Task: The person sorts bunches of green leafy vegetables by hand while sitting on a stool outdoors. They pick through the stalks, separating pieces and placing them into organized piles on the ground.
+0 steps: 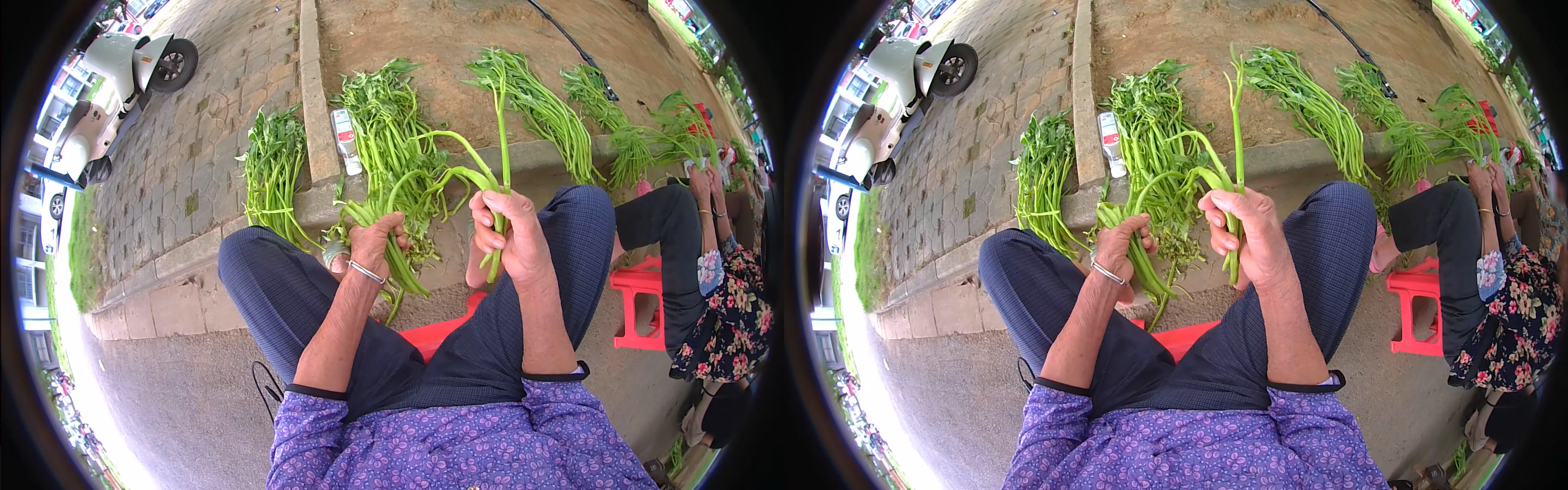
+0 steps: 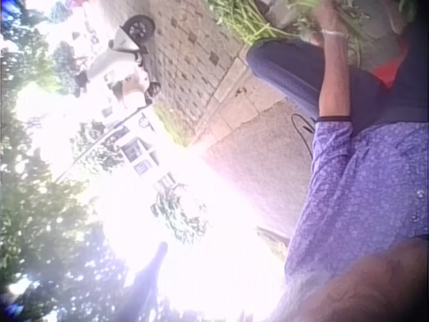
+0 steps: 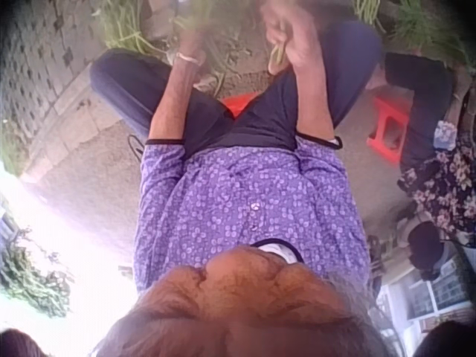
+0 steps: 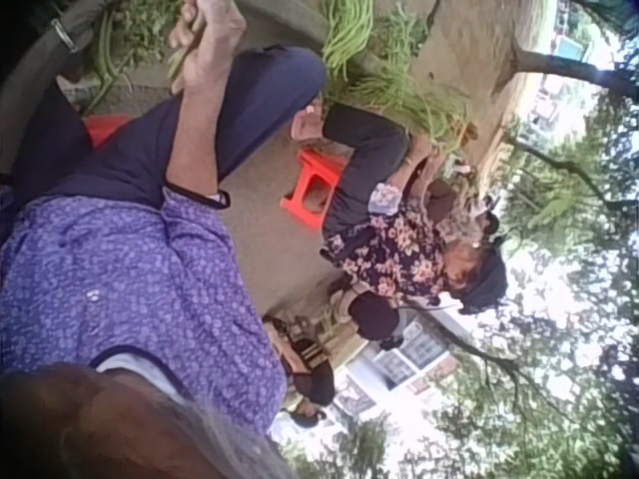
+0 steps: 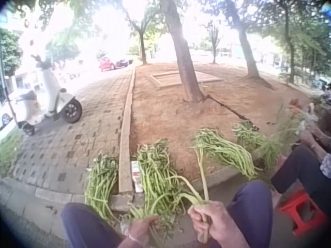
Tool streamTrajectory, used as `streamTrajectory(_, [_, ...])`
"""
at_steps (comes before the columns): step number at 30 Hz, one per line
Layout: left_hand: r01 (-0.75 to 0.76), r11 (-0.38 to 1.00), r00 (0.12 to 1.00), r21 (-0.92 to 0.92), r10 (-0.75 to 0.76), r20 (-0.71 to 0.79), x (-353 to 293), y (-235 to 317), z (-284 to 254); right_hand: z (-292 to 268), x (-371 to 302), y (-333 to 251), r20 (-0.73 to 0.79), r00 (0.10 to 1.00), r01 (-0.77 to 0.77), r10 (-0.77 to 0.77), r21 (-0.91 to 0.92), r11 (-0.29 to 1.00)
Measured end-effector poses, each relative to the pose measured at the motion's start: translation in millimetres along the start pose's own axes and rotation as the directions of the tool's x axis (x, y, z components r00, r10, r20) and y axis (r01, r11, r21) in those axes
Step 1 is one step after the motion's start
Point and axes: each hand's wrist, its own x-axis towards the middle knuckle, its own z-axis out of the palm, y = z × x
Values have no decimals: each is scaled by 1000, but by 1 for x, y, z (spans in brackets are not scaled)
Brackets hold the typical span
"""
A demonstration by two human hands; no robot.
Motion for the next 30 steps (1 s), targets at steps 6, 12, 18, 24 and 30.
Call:
streamTrajectory(6, [-14,999,1000,29,15,-18,3,-4,-3,5,-4,-6,99,994,-39,40,-18,999])
streamTrajectory(12, [3,999,1000,41,-3,4,-3,-8,8,10,-5,5,183,977,-119,108,48,992])
streamTrajectory(18, [-82,996,990,-44,86,111,2,-13,6,20,-5,11,235,961,-150,146,-4,989])
streamTrajectory(24, [52,999,982,6,-52,179,-4,-6,8,10,-3,1,189,977,-111,97,64,992])
streamTrajectory(30, [109,993,898,50,-119,424,-12,-2,10,-6,5,-11,86,996,-8,-2,119,993])
